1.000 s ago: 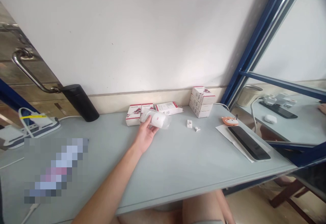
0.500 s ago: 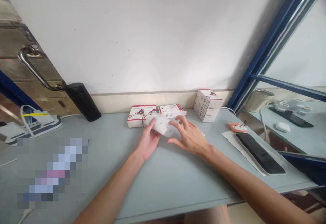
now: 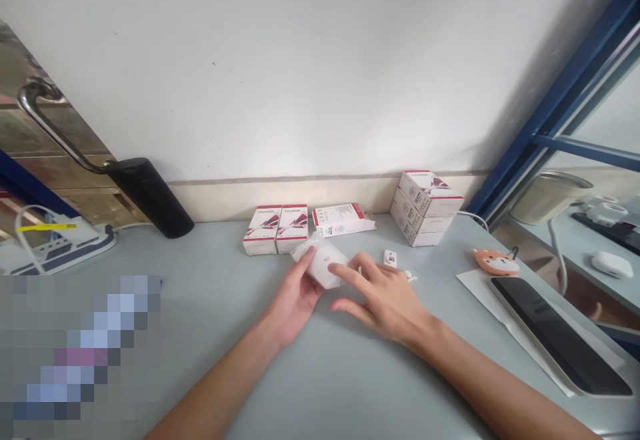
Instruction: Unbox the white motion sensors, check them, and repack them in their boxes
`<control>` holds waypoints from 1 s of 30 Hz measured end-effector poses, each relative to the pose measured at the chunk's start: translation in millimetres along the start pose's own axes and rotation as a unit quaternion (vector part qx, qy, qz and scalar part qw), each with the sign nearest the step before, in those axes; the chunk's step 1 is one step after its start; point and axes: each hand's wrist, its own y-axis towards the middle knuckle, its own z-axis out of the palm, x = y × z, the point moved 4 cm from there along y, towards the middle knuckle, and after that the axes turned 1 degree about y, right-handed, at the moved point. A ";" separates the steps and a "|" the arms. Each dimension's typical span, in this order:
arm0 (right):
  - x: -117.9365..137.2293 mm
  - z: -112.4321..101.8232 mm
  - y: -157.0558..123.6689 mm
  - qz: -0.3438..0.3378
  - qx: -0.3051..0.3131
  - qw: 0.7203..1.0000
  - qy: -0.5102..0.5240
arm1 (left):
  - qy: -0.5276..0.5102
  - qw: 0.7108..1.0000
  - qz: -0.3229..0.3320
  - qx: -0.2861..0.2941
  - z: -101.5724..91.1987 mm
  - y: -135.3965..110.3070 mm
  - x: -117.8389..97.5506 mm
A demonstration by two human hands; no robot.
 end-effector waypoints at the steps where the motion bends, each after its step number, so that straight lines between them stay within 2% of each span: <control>1: 0.5 0.1 0.1 0.009 -0.010 1.000 -0.010 | 0.001 1.000 0.003 -0.002 0.1 0.1 0.1; 4: 0.9 1.5 -0.9 0.027 -0.051 0.998 -0.009 | -0.003 1.000 0.013 -0.012 0.9 0.2 1.4; 10: -1.8 5.7 -6.9 0.026 -0.135 0.982 0.130 | -0.023 1.000 0.011 -0.015 7.3 -5.9 4.3; 12: -2.5 8.3 -7.5 0.048 -0.142 0.968 0.200 | -0.029 0.999 0.015 -0.004 10.9 -8.7 3.6; 15: -6.1 13.2 -8.1 0.129 -0.148 0.926 0.323 | -0.043 0.998 0.020 0.039 17.2 -10.7 2.8; 18: -12.2 17.2 -10.9 0.223 -0.143 0.885 0.383 | -0.039 0.996 0.036 0.066 19.4 -10.6 2.8; 21: -17.4 19.6 -13.5 0.278 -0.096 0.876 0.381 | -0.021 0.996 0.054 0.062 17.9 -10.8 3.4; 24: -18.7 20.7 -13.4 0.305 -0.047 0.866 0.393 | -0.006 0.997 0.063 0.048 17.3 -12.9 3.8; 26: -17.0 20.5 -11.3 0.326 -0.042 0.835 0.441 | 0.004 0.997 0.075 0.035 18.4 -15.4 2.6; 30: -11.7 20.7 -5.4 0.386 -0.047 0.720 0.575 | 0.037 0.992 0.125 -0.004 21.6 -20.3 -4.2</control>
